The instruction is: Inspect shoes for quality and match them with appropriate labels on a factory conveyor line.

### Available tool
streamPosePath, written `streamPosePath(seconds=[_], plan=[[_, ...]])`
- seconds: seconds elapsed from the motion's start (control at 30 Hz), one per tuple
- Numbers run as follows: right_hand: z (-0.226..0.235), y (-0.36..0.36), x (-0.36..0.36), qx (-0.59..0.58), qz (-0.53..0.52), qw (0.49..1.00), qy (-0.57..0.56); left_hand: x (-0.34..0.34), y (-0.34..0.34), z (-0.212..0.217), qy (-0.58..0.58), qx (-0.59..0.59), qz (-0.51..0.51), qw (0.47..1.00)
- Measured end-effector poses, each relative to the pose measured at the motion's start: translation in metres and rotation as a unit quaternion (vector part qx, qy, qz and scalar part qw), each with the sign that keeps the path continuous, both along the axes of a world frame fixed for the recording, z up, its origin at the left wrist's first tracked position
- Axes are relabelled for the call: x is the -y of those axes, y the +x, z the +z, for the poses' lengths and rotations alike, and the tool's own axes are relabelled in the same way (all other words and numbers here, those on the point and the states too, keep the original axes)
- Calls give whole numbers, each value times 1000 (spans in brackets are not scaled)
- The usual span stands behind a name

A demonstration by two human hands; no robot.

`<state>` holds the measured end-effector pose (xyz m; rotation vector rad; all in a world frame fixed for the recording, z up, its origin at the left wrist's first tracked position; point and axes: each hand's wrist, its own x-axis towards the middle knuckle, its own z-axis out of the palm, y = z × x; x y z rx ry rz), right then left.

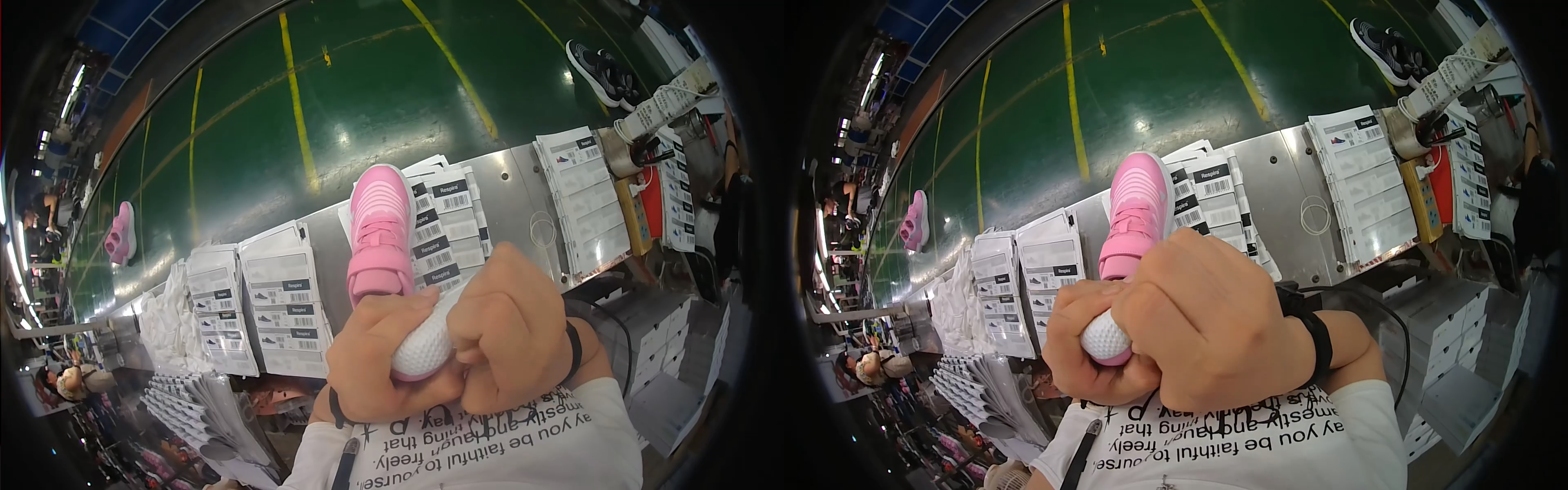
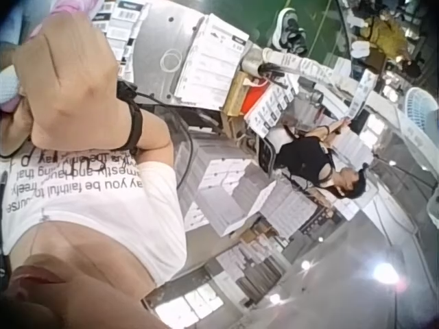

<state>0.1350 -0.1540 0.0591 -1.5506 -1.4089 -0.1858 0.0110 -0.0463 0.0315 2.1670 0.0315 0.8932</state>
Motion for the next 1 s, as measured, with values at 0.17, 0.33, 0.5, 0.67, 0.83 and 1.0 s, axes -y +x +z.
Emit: streamPosePath(seconds=[0.17, 0.33, 0.5, 0.67, 0.83, 1.0], plan=[[-14, 10, 15, -216, 107, 969, 58, 5, 10, -10, -28, 71, 25, 997], [-14, 2, 17, -293, 100, 947, 85, 1, 5, -7, -11, 59, 20, 998], [-15, 15, 25, -131, 5, 990, 61, -2, 2, -7, -53, 40, -26, 997], [-14, 21, 29, -162, 40, 985, -34, -4, -6, -3, -52, 28, -19, 998], [-26, 25, 36, -236, 109, 957, -128, -2, 3, -18, -70, 79, -14, 994], [-34, 30, 34, -275, 160, 933, -170, 3, 11, -25, -178, 134, 54, 973]])
